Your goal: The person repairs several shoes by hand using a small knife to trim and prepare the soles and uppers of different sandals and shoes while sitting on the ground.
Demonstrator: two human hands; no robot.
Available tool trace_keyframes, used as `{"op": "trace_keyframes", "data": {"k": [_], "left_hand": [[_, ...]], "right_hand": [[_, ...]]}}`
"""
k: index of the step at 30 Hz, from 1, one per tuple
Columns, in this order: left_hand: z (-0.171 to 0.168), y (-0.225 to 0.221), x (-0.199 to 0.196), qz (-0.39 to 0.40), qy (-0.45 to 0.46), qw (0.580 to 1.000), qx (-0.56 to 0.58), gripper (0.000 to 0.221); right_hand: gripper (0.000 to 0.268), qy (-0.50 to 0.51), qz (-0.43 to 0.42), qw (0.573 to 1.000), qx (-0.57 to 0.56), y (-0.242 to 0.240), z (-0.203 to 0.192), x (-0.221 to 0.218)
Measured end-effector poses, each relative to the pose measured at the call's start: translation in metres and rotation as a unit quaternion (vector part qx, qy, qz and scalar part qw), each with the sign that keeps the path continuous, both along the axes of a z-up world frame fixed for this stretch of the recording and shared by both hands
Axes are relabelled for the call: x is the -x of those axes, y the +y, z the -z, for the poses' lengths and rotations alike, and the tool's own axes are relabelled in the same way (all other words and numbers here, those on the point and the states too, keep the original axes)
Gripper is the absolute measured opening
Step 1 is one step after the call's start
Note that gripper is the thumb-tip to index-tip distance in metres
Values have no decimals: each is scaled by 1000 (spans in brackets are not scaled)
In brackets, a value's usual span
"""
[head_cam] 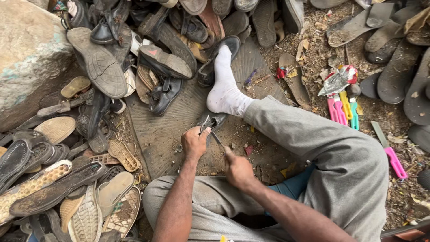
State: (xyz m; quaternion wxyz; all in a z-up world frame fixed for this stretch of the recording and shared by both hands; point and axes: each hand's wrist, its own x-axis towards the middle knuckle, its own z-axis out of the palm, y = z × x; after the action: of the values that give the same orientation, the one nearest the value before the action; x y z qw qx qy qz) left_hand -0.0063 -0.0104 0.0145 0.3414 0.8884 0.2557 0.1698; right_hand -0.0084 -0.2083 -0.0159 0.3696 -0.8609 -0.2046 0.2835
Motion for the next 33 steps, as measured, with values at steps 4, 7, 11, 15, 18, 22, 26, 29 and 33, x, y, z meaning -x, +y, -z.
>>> {"op": "trace_keyframes", "data": {"k": [4,7,11,15,18,22,26,29,33], "left_hand": [[6,1,12,8,12,1000,0,34],[5,-1,6,-2,11,1000,15,23],[12,-9,8,-9,21,999,22,26],[19,-11,8,2,9,1000,-2,27],[14,-13,8,-30,30,998,41,28],[10,-23,8,-7,-54,998,24,19],[23,-24,4,-16,-20,999,19,34],[24,-29,14,-46,-10,999,9,40],[14,-42,10,-108,20,976,188,29]], "right_hand": [[36,-134,49,968,-205,-1,-7,-11],[43,209,126,967,-79,2,-43,-23],[42,188,89,977,-44,17,-59,-28],[40,174,69,982,-13,29,-46,-36],[35,135,28,990,-9,19,-38,-12],[39,109,66,990,-58,17,-30,-13],[33,69,71,994,-54,28,-24,-21],[42,33,53,997,-35,6,-40,20],[33,122,21,991,52,5,-47,14]]}}
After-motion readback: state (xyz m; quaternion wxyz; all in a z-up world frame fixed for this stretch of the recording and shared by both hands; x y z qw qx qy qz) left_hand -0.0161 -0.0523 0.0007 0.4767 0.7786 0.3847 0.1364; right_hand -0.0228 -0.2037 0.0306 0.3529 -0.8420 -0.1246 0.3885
